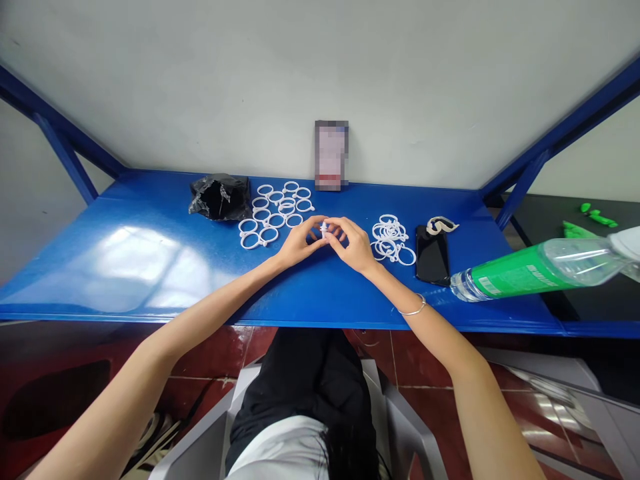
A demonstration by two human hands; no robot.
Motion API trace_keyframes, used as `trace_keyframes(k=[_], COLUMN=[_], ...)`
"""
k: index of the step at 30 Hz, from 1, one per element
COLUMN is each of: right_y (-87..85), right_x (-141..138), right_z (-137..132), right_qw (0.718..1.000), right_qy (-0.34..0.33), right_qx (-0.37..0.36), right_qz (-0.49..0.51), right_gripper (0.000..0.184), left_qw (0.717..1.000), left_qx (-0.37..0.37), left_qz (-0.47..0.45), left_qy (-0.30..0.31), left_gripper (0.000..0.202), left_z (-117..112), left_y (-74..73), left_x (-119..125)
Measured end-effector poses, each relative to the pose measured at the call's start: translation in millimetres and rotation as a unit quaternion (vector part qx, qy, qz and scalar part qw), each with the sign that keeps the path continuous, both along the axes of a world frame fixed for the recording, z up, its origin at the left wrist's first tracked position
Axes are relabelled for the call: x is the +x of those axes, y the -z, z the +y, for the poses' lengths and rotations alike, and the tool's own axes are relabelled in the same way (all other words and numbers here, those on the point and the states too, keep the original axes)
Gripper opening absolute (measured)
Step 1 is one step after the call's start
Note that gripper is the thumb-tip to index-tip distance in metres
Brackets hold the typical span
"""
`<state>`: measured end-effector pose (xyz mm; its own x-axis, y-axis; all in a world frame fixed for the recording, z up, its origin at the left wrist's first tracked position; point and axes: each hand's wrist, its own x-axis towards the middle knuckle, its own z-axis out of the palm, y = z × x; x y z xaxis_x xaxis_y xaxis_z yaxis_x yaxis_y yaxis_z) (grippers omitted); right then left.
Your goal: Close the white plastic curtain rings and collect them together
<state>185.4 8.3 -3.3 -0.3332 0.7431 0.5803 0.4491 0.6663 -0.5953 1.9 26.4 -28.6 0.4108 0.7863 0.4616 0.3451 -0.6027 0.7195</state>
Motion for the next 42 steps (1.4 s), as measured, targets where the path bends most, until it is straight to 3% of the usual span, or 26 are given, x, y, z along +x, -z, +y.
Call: trace_keyframes(k=[4,7,12,18,32,42], right_y=[-1.9,-2.5,1.0,4.2,4.6,2.7], right_x=[1,2,3,1,4,7], right_z=[1,2,5,7,6,8], right_qw=[1.0,1.0,1.0,0.999,0.996,0.995], right_qy=[0.017,0.006,-0.022,-0.018,-0.004,0.015], right_qx=[0.01,0.019,0.013,0.026,0.027,0.042], right_qz=[0.011,0.014,0.007,-0.028,-0.087,-0.094], right_gripper=[0.028,0.031,0.029,0.014,0.013,0.015], left_qw=[0.998,0.989,0.939,0.891,0.879,0.906], left_qx=[-0.03,-0.094,-0.241,-0.316,-0.34,-0.287], left_qz=[-0.057,-0.109,-0.231,-0.306,-0.304,-0.296], left_qy=[0.012,0.035,0.087,0.112,0.138,0.097], left_gripper=[0.055,0.055,0.059,0.059,0.067,0.057], left_z=[-1,0,5,5,4,10], left_y=[-3.1,-3.8,-0.9,-0.1,-0.1,2.4], left_x=[1,2,2,4,1,0])
